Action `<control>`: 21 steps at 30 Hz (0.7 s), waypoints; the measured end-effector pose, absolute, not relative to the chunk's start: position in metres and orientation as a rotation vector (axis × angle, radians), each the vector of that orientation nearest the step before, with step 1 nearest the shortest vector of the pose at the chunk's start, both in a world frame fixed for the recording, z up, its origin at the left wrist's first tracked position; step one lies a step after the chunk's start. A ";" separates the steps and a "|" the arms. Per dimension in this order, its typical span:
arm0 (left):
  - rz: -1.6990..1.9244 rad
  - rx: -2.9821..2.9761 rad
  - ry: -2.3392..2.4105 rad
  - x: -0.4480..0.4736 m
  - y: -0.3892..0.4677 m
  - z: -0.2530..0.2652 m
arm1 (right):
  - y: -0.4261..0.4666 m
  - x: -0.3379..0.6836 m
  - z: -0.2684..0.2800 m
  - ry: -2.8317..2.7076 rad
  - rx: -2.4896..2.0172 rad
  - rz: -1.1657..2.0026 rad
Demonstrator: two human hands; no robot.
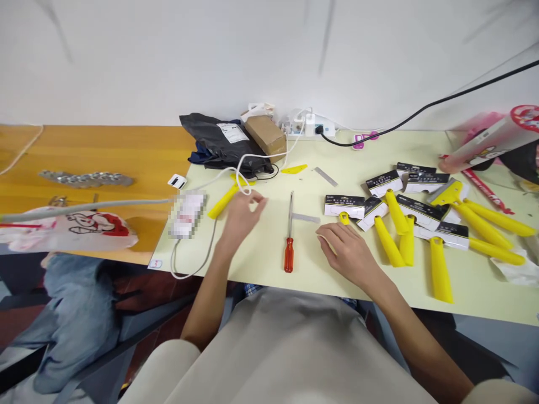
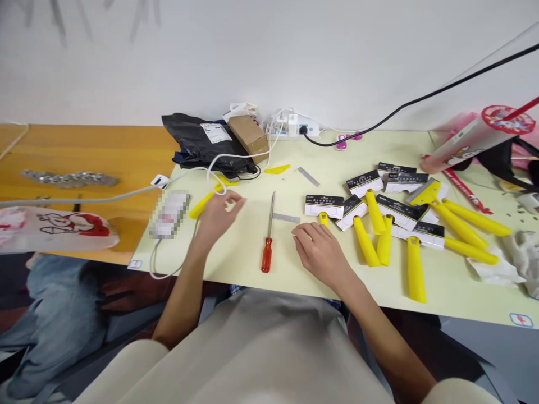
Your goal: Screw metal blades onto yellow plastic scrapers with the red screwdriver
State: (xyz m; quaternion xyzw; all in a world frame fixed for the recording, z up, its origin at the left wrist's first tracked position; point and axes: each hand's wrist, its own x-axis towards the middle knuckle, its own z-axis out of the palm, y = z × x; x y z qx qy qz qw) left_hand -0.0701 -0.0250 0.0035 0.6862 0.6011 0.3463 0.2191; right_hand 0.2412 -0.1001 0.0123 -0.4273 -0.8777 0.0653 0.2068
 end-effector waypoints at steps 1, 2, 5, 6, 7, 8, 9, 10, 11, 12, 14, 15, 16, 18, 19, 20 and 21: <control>1.001 1.886 1.805 -0.094 -0.025 0.002 | -0.097 0.234 0.013 -2.470 -1.195 0.191; 1.007 1.891 1.909 -0.115 -0.023 0.000 | -0.094 0.226 0.013 -2.505 -1.214 0.191; 0.868 1.908 2.096 -0.153 -0.005 -0.014 | -0.080 0.200 0.013 -2.638 -1.315 0.143; 0.792 1.913 2.090 -0.158 0.002 -0.019 | -0.074 0.192 0.012 -2.672 -1.356 0.121; 0.724 1.924 2.066 -0.160 0.009 -0.023 | -0.069 0.186 0.011 -2.693 -1.393 0.104; 0.678 1.945 2.039 -0.160 0.014 -0.025 | -0.063 0.183 0.009 -2.706 -1.424 0.097; 0.646 1.976 2.009 -0.159 0.018 -0.027 | -0.057 0.181 0.006 -2.710 -1.446 0.100; 0.626 2.018 1.982 -0.156 0.019 -0.027 | -0.053 0.181 0.004 -2.708 -1.460 0.110; 0.616 2.062 1.961 -0.154 0.018 -0.025 | -0.049 0.183 0.001 -2.703 -1.463 0.126; 0.611 2.102 1.945 -0.152 0.014 -0.023 | -0.046 0.186 -0.002 -2.693 -1.461 0.140; 0.620 2.140 1.933 -0.148 -0.001 -0.015 | -0.044 0.193 -0.006 -2.667 -1.457 0.159; 0.652 2.134 1.943 -0.146 -0.012 -0.010 | -0.044 0.195 -0.007 -2.656 -1.458 0.165; 0.692 2.120 1.956 -0.144 -0.023 -0.005 | -0.045 0.197 -0.007 -2.647 -1.457 0.168; 0.817 2.058 1.944 -0.138 -0.047 0.004 | -0.048 0.198 -0.004 -2.624 -1.450 0.165; 0.877 1.995 1.900 -0.134 -0.059 0.007 | -0.051 0.197 -0.002 -2.607 -1.438 0.163; 0.918 1.908 1.844 -0.129 -0.071 0.009 | -0.054 0.195 0.001 -2.588 -1.415 0.164; 0.935 1.792 1.779 -0.123 -0.082 0.009 | -0.059 0.192 0.003 -2.571 -1.381 0.173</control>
